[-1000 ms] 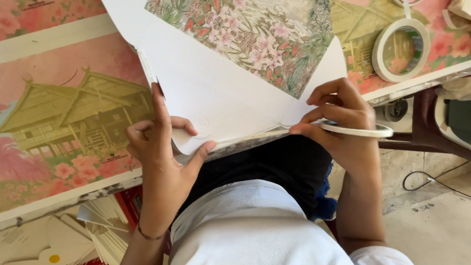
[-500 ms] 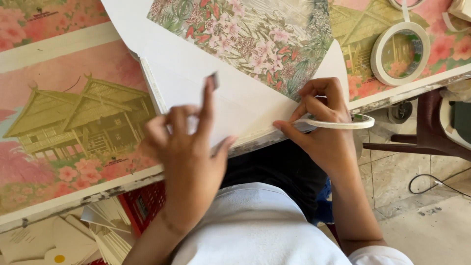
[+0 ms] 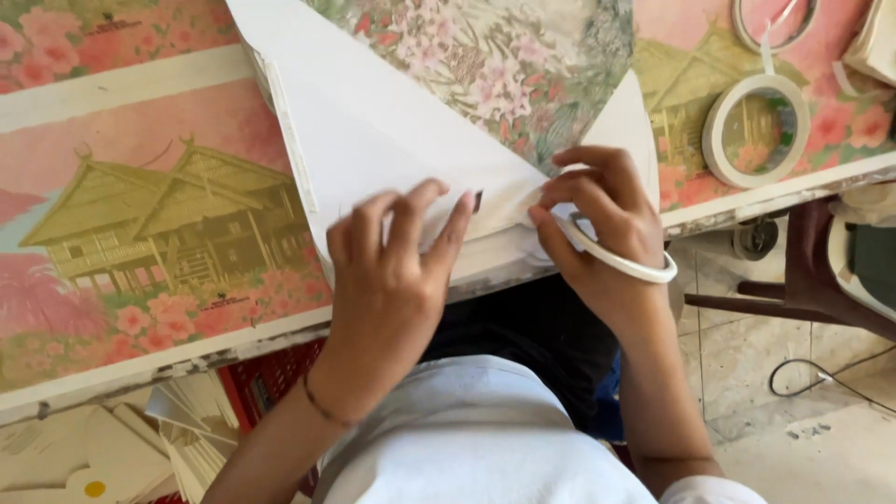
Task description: The person assembles a stack of white cards by applying adhesive tape to the edges and folding them. They handle a large stack of cards, repeatedly applying tape and folding the edges to secure them.
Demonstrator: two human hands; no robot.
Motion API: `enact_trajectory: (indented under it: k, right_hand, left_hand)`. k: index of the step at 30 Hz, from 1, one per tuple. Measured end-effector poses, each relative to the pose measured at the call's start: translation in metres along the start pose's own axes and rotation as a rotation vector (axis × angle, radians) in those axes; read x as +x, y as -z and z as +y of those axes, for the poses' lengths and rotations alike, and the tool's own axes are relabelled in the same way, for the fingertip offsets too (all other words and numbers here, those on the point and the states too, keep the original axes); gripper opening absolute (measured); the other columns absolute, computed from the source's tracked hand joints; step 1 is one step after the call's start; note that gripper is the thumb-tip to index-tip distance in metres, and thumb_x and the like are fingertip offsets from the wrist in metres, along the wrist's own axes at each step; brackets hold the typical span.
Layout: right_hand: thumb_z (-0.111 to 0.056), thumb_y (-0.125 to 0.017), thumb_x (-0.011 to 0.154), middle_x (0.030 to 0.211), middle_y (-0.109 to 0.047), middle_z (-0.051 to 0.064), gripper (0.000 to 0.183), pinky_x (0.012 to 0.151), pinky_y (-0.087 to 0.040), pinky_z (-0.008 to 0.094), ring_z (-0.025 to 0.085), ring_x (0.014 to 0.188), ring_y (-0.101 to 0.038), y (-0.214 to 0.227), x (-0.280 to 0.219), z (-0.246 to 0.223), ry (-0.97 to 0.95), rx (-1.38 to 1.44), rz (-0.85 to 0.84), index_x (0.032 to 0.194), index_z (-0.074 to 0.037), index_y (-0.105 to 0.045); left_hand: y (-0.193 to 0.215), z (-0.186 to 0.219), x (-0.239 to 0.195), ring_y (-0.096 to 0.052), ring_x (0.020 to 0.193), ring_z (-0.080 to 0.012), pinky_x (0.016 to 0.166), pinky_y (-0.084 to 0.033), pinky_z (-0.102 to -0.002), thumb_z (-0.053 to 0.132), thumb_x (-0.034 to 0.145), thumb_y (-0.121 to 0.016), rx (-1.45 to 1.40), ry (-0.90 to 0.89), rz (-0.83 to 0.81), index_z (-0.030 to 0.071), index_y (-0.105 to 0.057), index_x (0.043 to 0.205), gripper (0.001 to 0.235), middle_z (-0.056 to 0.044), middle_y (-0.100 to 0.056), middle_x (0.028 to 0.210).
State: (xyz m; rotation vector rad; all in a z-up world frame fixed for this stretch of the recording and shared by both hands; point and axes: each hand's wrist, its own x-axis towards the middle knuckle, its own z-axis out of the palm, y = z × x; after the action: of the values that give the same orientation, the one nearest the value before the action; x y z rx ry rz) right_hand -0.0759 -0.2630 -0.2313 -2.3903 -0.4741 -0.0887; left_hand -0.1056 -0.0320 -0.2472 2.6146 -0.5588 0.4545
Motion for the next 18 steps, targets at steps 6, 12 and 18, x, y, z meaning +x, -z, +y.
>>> enact_trajectory:
  k: [6, 12, 18]
  right_hand:
    - [0.004, -0.075, 0.105, 0.135, -0.058, 0.023, 0.004, 0.099, -0.061, 0.041, 0.031, 0.111, -0.076, -0.003, -0.010, -0.011, -0.012, 0.024, 0.001, 0.102, 0.003, -0.072]
    - [0.004, -0.077, 0.104, 0.128, -0.063, 0.030, 0.005, 0.095, -0.065, 0.046, 0.039, 0.107, -0.074, -0.018, -0.037, -0.009, 0.242, -0.175, 0.124, 0.105, 0.008, -0.075]
    - [-0.003, -0.072, 0.104, 0.120, -0.069, 0.026, 0.007, 0.095, -0.060, 0.047, 0.038, 0.105, -0.070, -0.012, -0.044, -0.047, 0.154, -0.116, 0.284, 0.102, 0.004, -0.072]
  left_hand:
    - [-0.022, 0.021, -0.025, -0.050, 0.125, -0.0180, 0.097, -0.047, -0.038, 0.014, 0.100, -0.073, 0.243, -0.013, -0.262, 0.022, -0.056, 0.162, 0.064, 0.006, -0.051, 0.153]
    - [-0.028, 0.037, -0.008, -0.056, 0.124, -0.0130, 0.092, -0.042, -0.031, 0.010, 0.110, -0.060, 0.234, -0.115, -0.131, 0.016, -0.076, 0.124, 0.023, 0.004, -0.058, 0.149]
    - [-0.015, 0.016, -0.003, -0.057, 0.128, -0.0204, 0.101, -0.047, -0.039, 0.010, 0.104, -0.068, 0.126, -0.101, -0.171, 0.014, -0.072, 0.150, 0.046, 0.001, -0.060, 0.147]
